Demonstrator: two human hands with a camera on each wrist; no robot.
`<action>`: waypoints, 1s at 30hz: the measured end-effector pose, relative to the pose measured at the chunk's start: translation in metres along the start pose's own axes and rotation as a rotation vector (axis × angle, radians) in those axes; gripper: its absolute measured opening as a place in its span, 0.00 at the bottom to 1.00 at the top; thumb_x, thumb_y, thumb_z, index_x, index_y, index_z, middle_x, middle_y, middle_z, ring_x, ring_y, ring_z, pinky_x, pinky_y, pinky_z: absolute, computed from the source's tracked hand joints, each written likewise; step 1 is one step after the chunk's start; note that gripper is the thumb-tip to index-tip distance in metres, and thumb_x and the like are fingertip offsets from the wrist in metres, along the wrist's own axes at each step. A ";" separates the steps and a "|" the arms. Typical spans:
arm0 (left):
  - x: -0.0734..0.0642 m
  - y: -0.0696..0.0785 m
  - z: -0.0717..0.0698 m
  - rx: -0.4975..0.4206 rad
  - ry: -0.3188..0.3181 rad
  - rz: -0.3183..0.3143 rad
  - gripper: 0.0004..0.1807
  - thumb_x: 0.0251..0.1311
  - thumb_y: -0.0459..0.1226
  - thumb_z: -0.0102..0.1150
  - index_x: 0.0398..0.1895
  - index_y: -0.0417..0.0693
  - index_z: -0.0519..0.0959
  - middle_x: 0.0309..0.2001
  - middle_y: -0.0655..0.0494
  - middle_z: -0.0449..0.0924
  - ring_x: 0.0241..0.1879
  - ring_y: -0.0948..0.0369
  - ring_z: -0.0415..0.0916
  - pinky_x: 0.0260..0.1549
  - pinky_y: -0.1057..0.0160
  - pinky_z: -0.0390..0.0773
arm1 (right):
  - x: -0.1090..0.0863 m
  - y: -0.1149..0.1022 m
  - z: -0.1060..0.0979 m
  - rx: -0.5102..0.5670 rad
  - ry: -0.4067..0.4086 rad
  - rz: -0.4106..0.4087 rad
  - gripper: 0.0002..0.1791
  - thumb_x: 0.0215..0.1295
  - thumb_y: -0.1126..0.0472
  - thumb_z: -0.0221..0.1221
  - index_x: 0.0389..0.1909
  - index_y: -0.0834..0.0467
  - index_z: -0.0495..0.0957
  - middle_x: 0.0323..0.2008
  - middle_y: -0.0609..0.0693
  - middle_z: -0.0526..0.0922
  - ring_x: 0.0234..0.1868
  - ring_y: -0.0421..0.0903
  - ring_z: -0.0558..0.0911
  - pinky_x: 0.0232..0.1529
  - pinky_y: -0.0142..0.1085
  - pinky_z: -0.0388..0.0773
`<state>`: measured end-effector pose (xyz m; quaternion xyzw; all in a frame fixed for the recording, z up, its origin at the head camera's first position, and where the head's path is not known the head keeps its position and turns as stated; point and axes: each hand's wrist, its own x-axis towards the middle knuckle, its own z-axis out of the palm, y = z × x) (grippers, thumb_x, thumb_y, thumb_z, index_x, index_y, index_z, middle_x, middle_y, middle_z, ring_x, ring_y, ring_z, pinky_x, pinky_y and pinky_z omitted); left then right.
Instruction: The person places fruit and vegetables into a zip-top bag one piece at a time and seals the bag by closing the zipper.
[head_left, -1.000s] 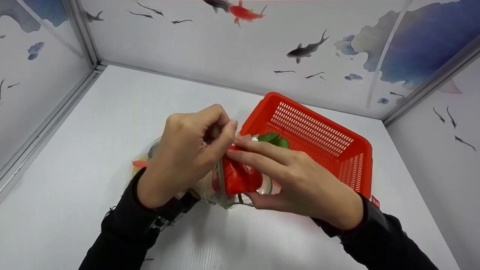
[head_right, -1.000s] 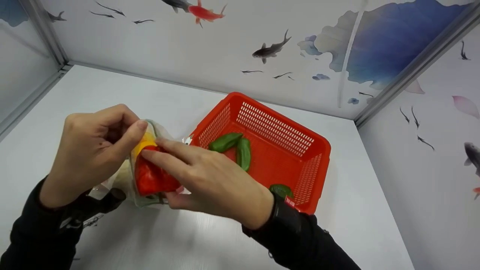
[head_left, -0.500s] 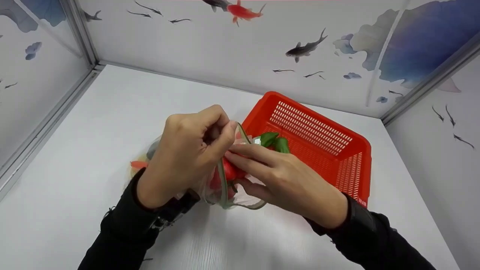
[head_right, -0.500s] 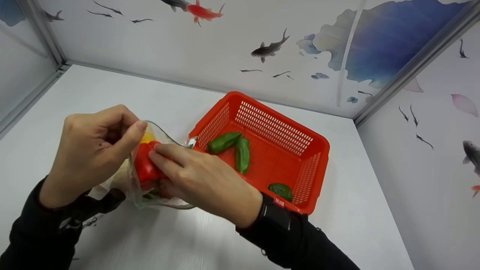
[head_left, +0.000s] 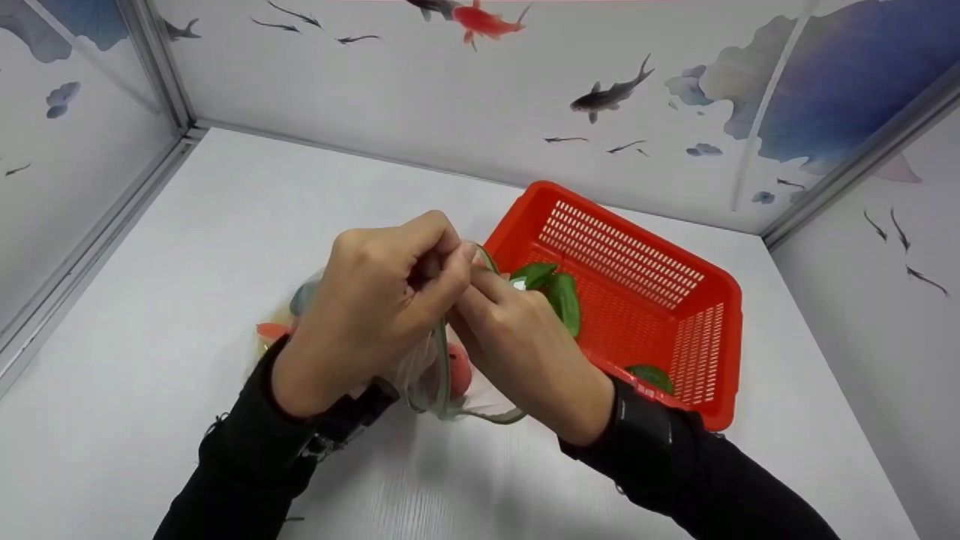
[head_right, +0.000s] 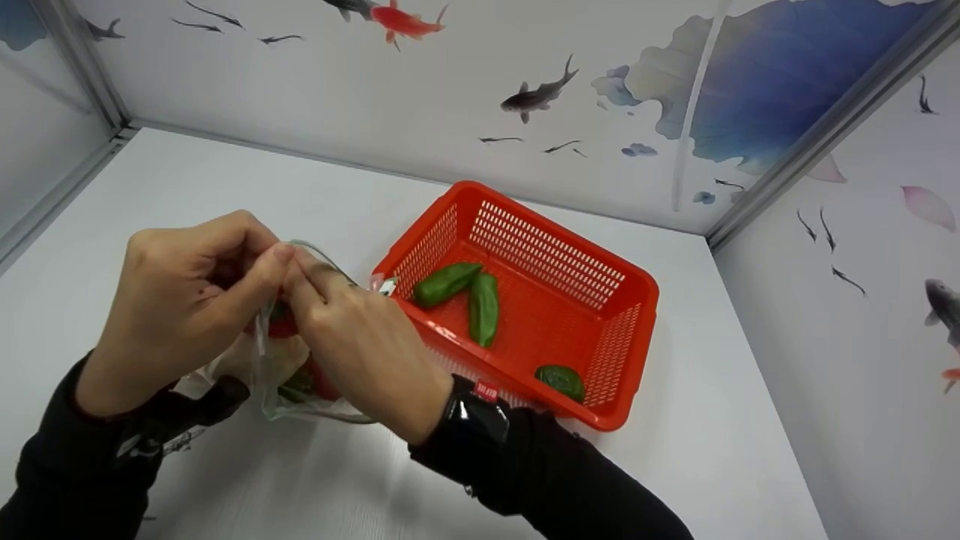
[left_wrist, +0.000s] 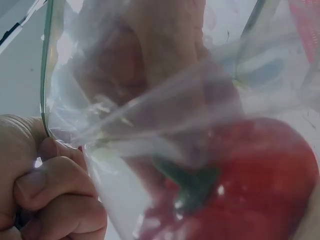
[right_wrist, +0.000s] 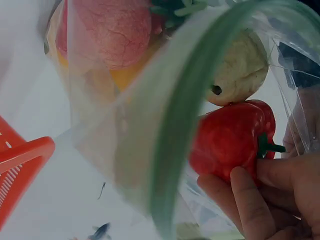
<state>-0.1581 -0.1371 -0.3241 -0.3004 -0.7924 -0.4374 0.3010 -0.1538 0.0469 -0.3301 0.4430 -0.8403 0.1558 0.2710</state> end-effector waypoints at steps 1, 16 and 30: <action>0.000 0.000 0.000 0.004 -0.001 0.004 0.11 0.73 0.35 0.57 0.28 0.48 0.77 0.21 0.61 0.72 0.20 0.68 0.67 0.21 0.72 0.70 | 0.001 -0.001 0.002 -0.024 -0.006 0.012 0.16 0.69 0.65 0.70 0.54 0.63 0.80 0.43 0.55 0.83 0.23 0.45 0.79 0.30 0.33 0.86; -0.001 -0.006 -0.005 0.011 0.044 -0.010 0.11 0.74 0.35 0.58 0.29 0.47 0.79 0.21 0.61 0.74 0.21 0.68 0.69 0.22 0.73 0.73 | 0.008 0.004 0.019 -0.208 0.151 -0.142 0.11 0.67 0.65 0.72 0.45 0.62 0.82 0.38 0.52 0.85 0.18 0.44 0.74 0.24 0.31 0.82; 0.002 -0.004 -0.007 0.008 0.044 -0.025 0.12 0.74 0.36 0.57 0.29 0.48 0.79 0.21 0.63 0.77 0.21 0.70 0.70 0.21 0.72 0.73 | -0.018 0.021 -0.024 0.272 0.021 -0.082 0.15 0.63 0.68 0.75 0.50 0.59 0.90 0.45 0.52 0.92 0.43 0.43 0.92 0.44 0.30 0.88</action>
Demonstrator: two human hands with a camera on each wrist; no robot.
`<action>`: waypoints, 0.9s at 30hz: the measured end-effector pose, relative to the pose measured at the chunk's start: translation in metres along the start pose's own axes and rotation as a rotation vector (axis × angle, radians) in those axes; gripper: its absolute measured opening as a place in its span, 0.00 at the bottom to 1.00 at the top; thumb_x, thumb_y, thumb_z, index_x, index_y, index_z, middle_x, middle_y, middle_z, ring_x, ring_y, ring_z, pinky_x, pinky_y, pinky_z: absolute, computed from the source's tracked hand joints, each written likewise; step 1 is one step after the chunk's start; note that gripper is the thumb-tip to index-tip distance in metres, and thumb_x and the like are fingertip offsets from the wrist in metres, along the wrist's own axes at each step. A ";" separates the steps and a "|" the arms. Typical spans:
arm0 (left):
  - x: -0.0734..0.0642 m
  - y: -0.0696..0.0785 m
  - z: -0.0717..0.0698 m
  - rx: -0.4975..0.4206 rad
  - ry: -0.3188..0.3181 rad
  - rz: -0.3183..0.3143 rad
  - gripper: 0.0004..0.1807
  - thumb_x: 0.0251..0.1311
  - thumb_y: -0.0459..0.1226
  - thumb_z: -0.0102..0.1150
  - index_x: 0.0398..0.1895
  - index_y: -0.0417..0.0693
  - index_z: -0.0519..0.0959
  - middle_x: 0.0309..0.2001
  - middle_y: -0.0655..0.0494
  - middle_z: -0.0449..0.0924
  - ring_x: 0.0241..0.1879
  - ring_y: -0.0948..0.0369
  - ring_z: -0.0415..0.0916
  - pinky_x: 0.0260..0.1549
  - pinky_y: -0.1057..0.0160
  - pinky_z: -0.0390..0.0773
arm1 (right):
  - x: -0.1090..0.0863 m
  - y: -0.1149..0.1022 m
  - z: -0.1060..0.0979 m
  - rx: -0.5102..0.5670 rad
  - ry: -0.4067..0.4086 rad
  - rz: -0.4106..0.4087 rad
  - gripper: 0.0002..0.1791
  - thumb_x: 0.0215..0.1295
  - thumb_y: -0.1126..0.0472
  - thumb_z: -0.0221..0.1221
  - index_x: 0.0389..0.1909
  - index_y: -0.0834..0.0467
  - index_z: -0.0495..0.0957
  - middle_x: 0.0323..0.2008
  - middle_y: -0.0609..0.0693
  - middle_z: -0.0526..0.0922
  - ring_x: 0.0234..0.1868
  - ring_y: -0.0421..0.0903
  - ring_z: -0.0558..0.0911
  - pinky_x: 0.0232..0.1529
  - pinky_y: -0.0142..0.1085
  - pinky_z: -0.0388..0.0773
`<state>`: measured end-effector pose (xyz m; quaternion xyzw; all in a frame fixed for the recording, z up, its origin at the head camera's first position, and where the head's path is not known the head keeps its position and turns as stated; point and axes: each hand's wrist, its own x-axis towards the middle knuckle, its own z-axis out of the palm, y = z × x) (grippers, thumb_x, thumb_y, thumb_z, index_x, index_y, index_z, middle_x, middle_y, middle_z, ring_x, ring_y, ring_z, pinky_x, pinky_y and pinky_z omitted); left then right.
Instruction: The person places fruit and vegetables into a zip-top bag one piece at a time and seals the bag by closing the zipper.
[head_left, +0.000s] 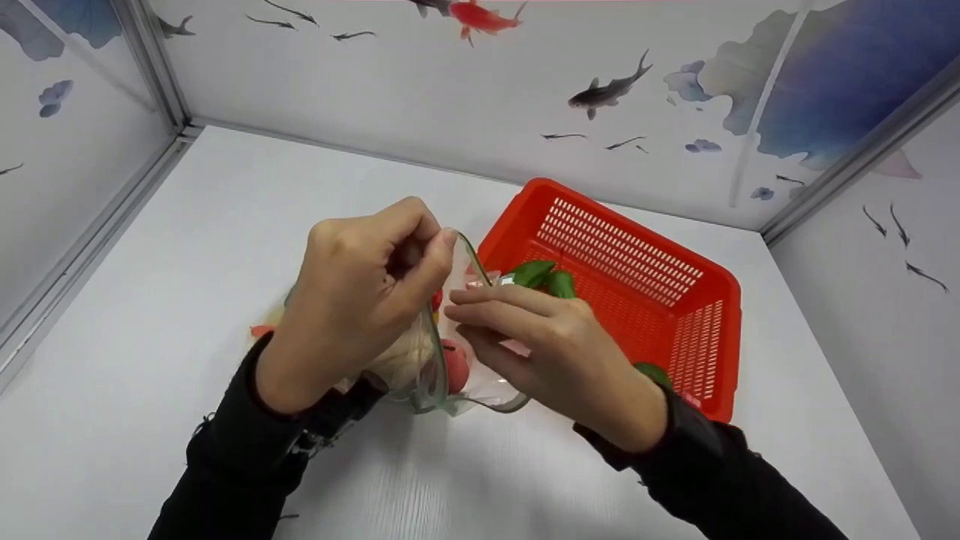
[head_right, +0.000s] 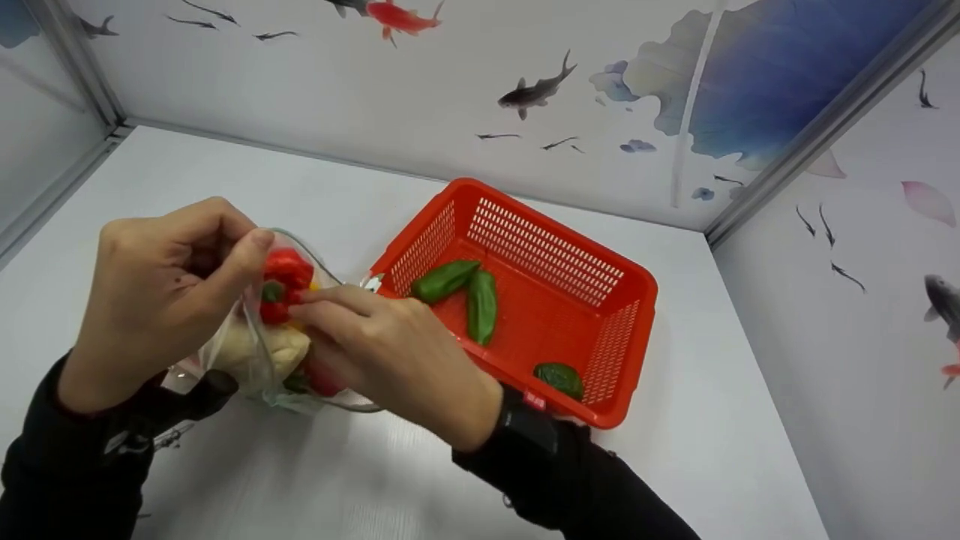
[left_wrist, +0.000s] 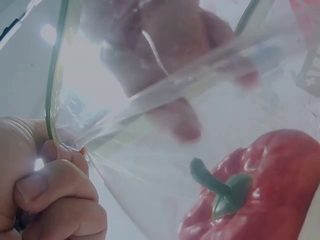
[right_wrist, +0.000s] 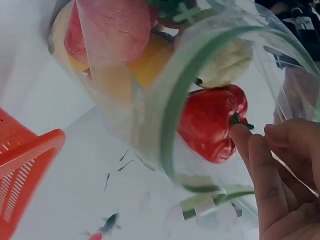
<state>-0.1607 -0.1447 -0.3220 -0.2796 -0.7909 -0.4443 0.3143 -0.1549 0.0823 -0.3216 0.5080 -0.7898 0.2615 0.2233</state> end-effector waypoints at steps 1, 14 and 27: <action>0.000 0.000 0.000 0.000 -0.002 -0.001 0.11 0.74 0.36 0.57 0.29 0.48 0.79 0.21 0.63 0.76 0.21 0.70 0.70 0.21 0.72 0.73 | -0.003 0.003 -0.008 0.042 -0.010 0.039 0.14 0.63 0.68 0.74 0.50 0.58 0.90 0.44 0.50 0.92 0.40 0.40 0.91 0.42 0.29 0.88; -0.001 0.000 0.000 0.002 -0.018 0.013 0.12 0.74 0.35 0.56 0.28 0.48 0.78 0.20 0.63 0.75 0.20 0.70 0.69 0.21 0.72 0.72 | -0.052 0.104 -0.075 0.026 -0.325 0.681 0.17 0.72 0.54 0.70 0.59 0.52 0.86 0.44 0.48 0.92 0.40 0.45 0.90 0.43 0.31 0.87; -0.001 0.002 0.002 -0.007 -0.016 0.003 0.11 0.74 0.36 0.57 0.28 0.48 0.78 0.20 0.64 0.75 0.20 0.70 0.68 0.20 0.72 0.70 | -0.117 0.156 -0.076 0.040 -1.083 0.971 0.29 0.69 0.42 0.69 0.65 0.52 0.82 0.56 0.53 0.88 0.56 0.52 0.85 0.58 0.54 0.84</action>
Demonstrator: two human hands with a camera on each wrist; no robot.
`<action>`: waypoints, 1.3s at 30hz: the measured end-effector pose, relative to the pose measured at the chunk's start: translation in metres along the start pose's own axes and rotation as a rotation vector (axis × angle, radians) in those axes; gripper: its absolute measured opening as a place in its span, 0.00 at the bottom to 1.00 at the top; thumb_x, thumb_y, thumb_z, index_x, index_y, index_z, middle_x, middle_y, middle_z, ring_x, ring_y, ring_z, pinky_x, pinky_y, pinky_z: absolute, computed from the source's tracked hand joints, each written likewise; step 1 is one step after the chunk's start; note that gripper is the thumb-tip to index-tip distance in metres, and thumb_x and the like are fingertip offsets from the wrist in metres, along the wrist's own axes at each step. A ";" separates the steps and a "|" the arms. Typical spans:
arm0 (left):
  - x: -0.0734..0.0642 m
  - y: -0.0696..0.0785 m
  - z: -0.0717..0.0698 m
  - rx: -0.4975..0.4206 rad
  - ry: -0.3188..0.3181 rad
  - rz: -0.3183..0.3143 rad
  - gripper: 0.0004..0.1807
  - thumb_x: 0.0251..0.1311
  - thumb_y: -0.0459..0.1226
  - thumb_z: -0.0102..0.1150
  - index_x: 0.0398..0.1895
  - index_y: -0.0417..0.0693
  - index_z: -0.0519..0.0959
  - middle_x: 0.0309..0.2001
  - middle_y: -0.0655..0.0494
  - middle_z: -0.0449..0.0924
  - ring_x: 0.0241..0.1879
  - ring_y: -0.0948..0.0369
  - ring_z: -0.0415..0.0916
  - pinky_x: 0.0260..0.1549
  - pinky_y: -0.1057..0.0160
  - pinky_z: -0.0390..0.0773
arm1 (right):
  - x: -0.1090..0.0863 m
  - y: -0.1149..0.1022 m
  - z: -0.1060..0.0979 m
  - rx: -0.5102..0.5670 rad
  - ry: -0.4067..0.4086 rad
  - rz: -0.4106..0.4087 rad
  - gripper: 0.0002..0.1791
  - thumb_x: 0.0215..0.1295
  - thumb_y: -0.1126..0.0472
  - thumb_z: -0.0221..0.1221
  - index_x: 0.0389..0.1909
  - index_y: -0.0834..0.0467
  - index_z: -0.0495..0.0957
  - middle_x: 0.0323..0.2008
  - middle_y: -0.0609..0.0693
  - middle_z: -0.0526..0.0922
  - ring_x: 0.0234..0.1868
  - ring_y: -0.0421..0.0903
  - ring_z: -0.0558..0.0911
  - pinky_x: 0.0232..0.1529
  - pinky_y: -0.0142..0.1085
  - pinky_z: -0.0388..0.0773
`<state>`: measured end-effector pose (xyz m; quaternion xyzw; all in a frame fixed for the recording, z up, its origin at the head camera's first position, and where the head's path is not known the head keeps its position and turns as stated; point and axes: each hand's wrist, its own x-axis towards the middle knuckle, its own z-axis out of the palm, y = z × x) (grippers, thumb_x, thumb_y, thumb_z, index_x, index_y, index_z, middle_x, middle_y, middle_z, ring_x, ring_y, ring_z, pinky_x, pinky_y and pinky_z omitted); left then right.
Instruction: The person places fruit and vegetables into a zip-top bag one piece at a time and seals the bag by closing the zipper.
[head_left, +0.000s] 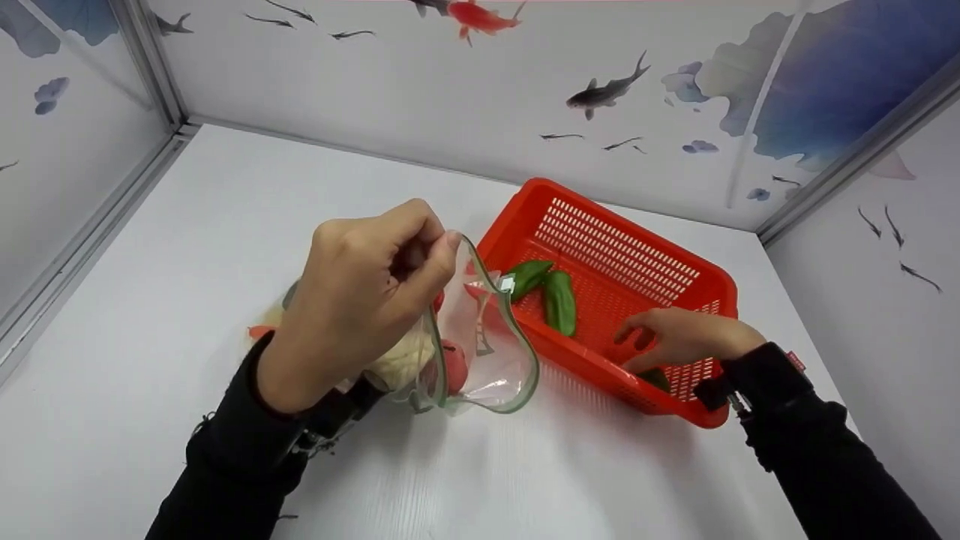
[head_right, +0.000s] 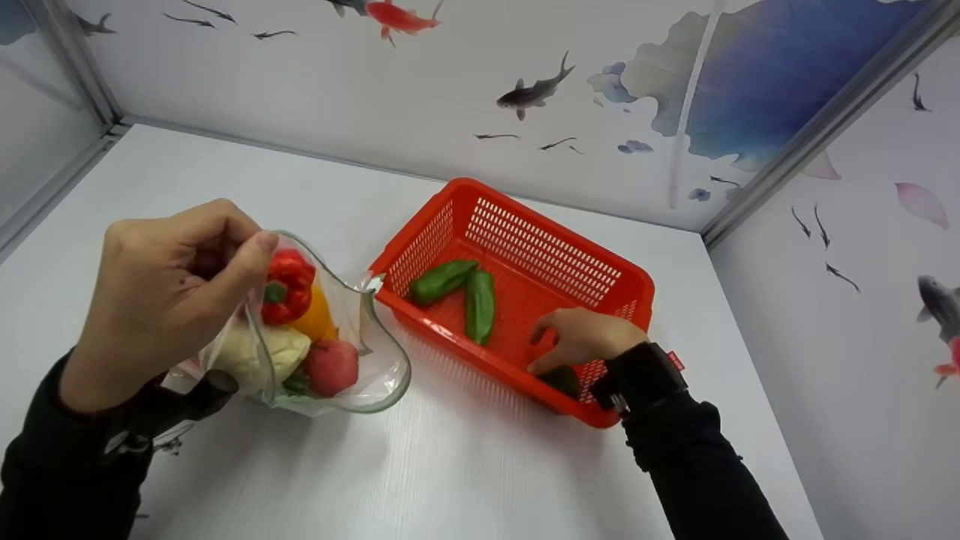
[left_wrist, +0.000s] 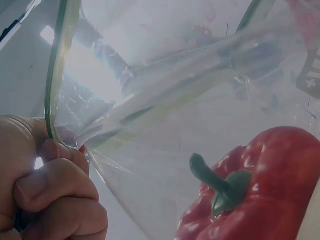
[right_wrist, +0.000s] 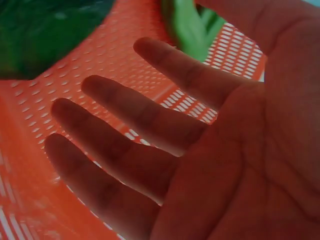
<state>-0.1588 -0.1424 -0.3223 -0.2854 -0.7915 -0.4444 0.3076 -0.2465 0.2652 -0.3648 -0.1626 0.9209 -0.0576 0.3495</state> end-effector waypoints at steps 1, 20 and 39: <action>0.000 0.000 0.000 0.000 -0.002 0.002 0.11 0.74 0.36 0.57 0.29 0.48 0.78 0.20 0.64 0.75 0.20 0.70 0.68 0.20 0.71 0.70 | 0.000 0.001 0.001 0.009 -0.018 0.015 0.27 0.69 0.43 0.70 0.63 0.51 0.83 0.53 0.52 0.88 0.53 0.50 0.86 0.57 0.52 0.84; 0.004 -0.006 0.000 -0.001 -0.002 0.024 0.12 0.73 0.34 0.57 0.27 0.47 0.76 0.19 0.64 0.71 0.19 0.69 0.67 0.21 0.73 0.70 | 0.004 0.002 0.007 -0.013 -0.111 0.053 0.15 0.62 0.52 0.76 0.48 0.48 0.87 0.38 0.45 0.87 0.42 0.45 0.82 0.44 0.39 0.84; 0.004 -0.008 -0.001 0.002 -0.015 0.011 0.12 0.74 0.35 0.56 0.27 0.49 0.76 0.19 0.64 0.71 0.20 0.69 0.66 0.21 0.73 0.68 | -0.016 0.000 -0.009 0.074 0.060 -0.046 0.20 0.63 0.44 0.75 0.52 0.47 0.84 0.44 0.45 0.88 0.48 0.45 0.84 0.45 0.39 0.81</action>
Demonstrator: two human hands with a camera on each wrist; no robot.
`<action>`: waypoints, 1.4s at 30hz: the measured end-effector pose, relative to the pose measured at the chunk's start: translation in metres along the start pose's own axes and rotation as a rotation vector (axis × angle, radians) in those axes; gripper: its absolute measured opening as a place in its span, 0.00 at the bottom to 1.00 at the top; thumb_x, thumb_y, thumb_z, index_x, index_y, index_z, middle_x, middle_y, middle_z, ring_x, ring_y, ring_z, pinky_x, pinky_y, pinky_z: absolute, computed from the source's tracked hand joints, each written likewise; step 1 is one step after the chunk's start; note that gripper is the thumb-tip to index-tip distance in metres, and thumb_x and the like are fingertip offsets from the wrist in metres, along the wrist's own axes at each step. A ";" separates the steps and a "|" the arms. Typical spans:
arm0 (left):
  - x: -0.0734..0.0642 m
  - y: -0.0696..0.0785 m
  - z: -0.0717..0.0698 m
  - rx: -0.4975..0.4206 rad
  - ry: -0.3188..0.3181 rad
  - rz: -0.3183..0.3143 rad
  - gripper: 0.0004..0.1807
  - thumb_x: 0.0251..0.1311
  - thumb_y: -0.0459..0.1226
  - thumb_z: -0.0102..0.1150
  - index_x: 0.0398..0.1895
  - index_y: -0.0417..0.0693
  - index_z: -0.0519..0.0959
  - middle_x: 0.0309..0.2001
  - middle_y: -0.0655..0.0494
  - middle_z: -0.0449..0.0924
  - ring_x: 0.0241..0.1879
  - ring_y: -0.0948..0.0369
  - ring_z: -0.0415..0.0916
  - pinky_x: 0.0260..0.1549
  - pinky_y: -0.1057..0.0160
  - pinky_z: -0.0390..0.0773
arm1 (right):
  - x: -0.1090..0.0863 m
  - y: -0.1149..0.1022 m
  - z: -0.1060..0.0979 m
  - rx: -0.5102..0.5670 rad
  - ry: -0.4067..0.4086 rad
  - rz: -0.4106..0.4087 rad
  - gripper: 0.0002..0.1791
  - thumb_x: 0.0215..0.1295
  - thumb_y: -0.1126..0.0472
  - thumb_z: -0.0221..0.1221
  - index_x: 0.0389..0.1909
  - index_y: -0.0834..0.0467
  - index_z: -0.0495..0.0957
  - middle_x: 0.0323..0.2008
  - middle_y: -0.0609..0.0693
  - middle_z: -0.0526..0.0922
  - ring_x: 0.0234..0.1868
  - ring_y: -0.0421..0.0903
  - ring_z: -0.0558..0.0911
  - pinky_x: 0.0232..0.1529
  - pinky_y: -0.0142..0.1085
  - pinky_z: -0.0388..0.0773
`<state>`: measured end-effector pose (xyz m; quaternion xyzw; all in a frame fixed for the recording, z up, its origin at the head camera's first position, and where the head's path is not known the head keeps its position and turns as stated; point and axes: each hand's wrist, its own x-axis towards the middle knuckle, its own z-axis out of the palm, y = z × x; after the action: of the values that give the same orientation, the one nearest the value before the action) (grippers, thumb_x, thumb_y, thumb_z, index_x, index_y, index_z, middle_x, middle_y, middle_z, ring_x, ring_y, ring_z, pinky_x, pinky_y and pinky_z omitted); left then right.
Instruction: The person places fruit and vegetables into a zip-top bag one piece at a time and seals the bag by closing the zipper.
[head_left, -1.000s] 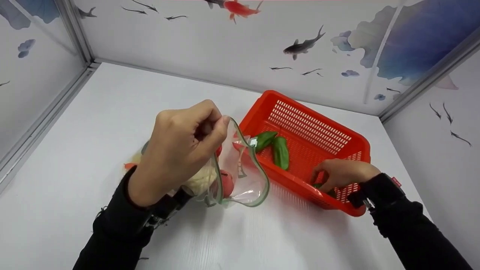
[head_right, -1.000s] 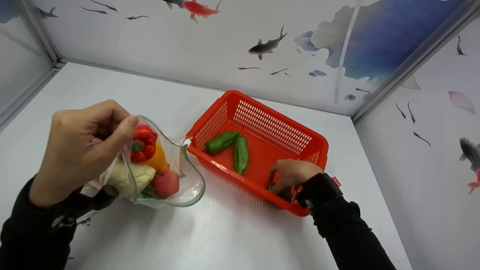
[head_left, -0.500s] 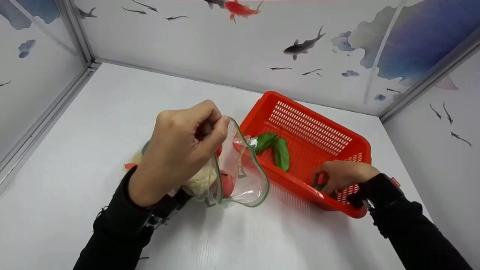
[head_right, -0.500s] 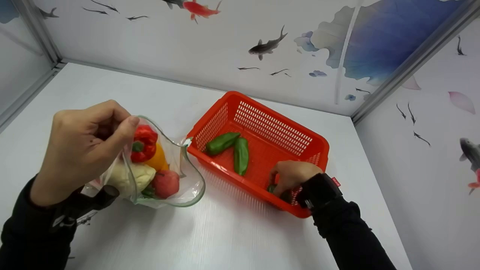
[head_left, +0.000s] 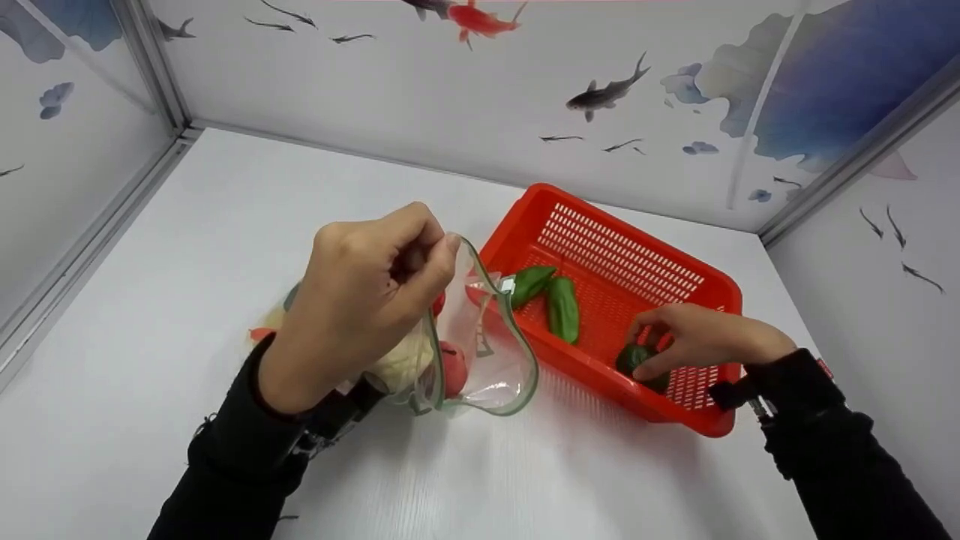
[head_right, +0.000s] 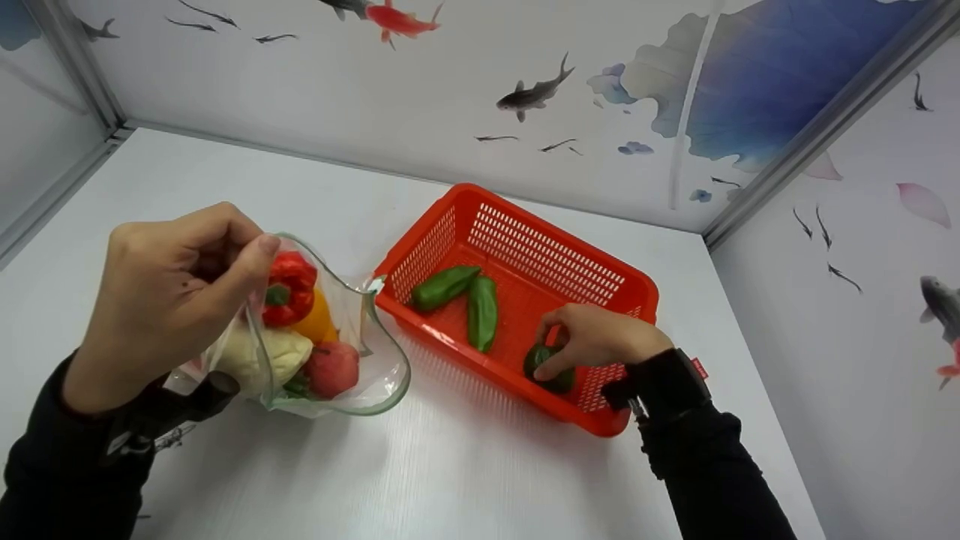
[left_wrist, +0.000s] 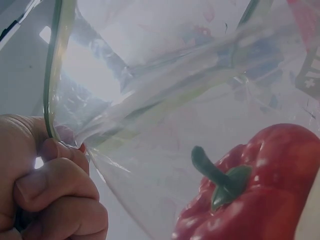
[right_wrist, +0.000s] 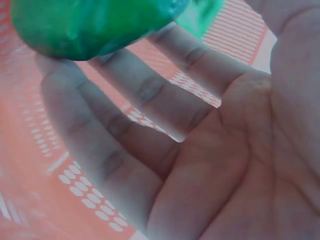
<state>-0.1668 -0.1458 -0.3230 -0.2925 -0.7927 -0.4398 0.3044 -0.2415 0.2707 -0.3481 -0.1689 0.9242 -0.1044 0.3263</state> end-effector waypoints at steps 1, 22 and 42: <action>0.000 0.000 0.000 0.001 -0.001 -0.001 0.12 0.74 0.35 0.56 0.28 0.49 0.76 0.19 0.64 0.71 0.20 0.69 0.66 0.21 0.73 0.69 | -0.003 -0.003 -0.003 0.011 0.025 -0.018 0.22 0.63 0.44 0.75 0.53 0.48 0.84 0.45 0.46 0.88 0.49 0.46 0.84 0.46 0.39 0.82; -0.002 -0.001 0.000 -0.006 -0.027 -0.016 0.12 0.75 0.36 0.56 0.30 0.48 0.78 0.20 0.63 0.73 0.21 0.69 0.69 0.23 0.72 0.73 | -0.046 -0.126 0.022 0.176 0.725 -0.811 0.34 0.52 0.66 0.82 0.62 0.55 0.82 0.52 0.49 0.89 0.51 0.40 0.89 0.52 0.28 0.86; 0.000 0.000 0.002 -0.017 -0.018 0.007 0.11 0.74 0.35 0.56 0.29 0.49 0.77 0.21 0.65 0.75 0.20 0.72 0.69 0.21 0.73 0.70 | 0.005 -0.187 0.065 -0.018 0.843 -0.859 0.33 0.59 0.53 0.80 0.63 0.57 0.81 0.53 0.49 0.90 0.52 0.42 0.90 0.56 0.33 0.86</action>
<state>-0.1674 -0.1447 -0.3241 -0.3017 -0.7907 -0.4427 0.2962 -0.1578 0.0908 -0.3441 -0.4740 0.8238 -0.2770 -0.1410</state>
